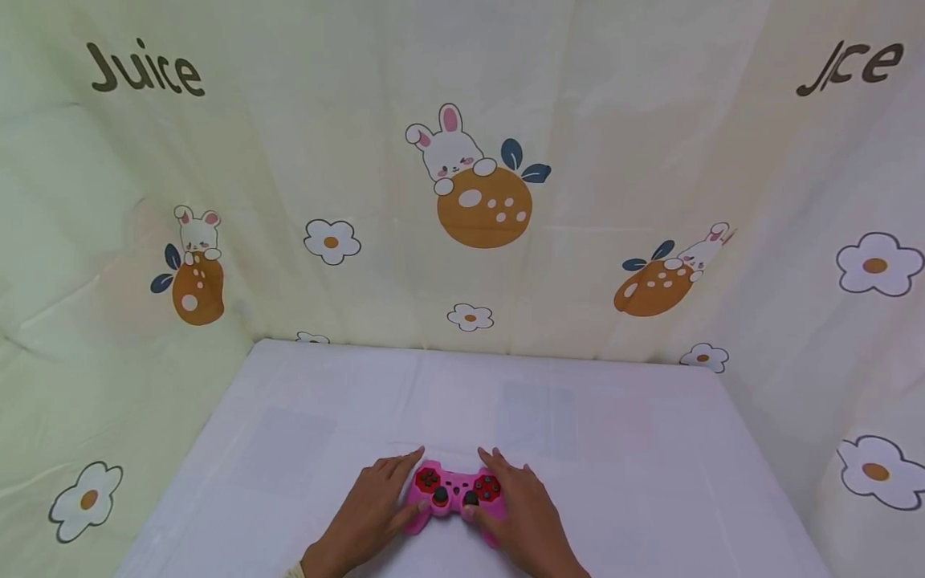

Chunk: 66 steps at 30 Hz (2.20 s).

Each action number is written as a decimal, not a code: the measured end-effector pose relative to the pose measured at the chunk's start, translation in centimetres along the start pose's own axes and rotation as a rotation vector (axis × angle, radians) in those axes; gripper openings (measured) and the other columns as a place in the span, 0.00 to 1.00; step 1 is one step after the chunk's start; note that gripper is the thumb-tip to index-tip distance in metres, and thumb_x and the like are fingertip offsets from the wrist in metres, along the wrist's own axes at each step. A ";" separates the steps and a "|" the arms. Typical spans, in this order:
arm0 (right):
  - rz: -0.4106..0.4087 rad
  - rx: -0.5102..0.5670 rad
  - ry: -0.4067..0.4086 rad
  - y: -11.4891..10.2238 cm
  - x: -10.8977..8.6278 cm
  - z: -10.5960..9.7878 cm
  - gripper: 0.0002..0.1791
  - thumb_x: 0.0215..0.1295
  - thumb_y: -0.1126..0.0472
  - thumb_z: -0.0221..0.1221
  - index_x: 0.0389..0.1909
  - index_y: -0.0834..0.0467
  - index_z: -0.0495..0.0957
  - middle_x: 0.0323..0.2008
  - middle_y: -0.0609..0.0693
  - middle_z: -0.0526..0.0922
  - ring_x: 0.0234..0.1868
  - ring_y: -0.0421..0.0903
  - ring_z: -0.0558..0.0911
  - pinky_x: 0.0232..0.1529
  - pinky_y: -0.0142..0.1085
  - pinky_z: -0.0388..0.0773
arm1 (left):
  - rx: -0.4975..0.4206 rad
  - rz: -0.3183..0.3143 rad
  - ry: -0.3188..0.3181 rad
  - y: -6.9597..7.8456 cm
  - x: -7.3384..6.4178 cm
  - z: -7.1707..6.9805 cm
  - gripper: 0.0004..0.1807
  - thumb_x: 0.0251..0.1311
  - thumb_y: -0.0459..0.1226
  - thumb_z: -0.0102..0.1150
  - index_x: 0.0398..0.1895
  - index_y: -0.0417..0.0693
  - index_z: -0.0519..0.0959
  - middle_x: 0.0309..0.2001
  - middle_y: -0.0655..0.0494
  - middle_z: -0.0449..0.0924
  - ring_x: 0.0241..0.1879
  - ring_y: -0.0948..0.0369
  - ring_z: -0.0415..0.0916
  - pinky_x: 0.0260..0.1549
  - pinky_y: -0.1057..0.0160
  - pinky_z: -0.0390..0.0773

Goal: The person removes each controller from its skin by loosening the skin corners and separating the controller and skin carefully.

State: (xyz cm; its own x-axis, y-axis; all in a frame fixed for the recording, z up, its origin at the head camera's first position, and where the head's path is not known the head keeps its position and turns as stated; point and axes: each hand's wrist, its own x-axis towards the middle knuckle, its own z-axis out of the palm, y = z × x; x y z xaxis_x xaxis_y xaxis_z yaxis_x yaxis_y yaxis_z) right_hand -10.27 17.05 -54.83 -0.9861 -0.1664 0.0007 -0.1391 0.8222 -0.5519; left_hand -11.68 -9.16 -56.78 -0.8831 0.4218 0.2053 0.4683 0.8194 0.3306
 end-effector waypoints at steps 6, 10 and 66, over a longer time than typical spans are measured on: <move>-0.003 0.026 -0.003 0.1 -0.1 0.3 0.46 0.60 0.33 0.71 0.78 0.40 0.69 0.77 0.52 0.72 0.73 0.75 0.72 0.70 0.69 0.68 | -0.010 0.003 -0.002 0.0 -0.1 0.3 0.39 0.72 0.58 0.62 0.78 0.49 0.68 0.66 0.55 0.82 0.64 0.56 0.78 0.59 0.49 0.78; -0.011 0.025 -0.004 0.3 -0.1 0.5 0.44 0.61 0.37 0.73 0.77 0.41 0.71 0.77 0.51 0.74 0.74 0.70 0.73 0.73 0.66 0.68 | -0.006 0.016 0.005 0.0 -0.2 0.3 0.38 0.72 0.56 0.62 0.78 0.49 0.69 0.63 0.55 0.84 0.62 0.56 0.79 0.58 0.49 0.78; -0.003 0.195 0.170 1.0 0.2 1.3 0.40 0.41 0.55 0.84 0.62 0.45 0.85 0.61 0.41 0.88 0.68 0.49 0.83 0.70 0.48 0.76 | -0.271 -0.078 0.100 -0.4 -0.7 1.0 0.36 0.58 0.49 0.78 0.71 0.61 0.78 0.42 0.64 0.84 0.38 0.72 0.68 0.41 0.65 0.74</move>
State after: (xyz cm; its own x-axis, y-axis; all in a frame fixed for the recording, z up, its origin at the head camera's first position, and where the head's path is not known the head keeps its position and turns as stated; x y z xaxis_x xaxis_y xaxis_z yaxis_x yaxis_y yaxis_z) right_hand -10.45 17.11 -56.48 -0.9892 -0.0613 0.1334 -0.1380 0.6984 -0.7023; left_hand -11.32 -9.41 -57.99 -0.9158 0.3103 0.2550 0.4016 0.7087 0.5800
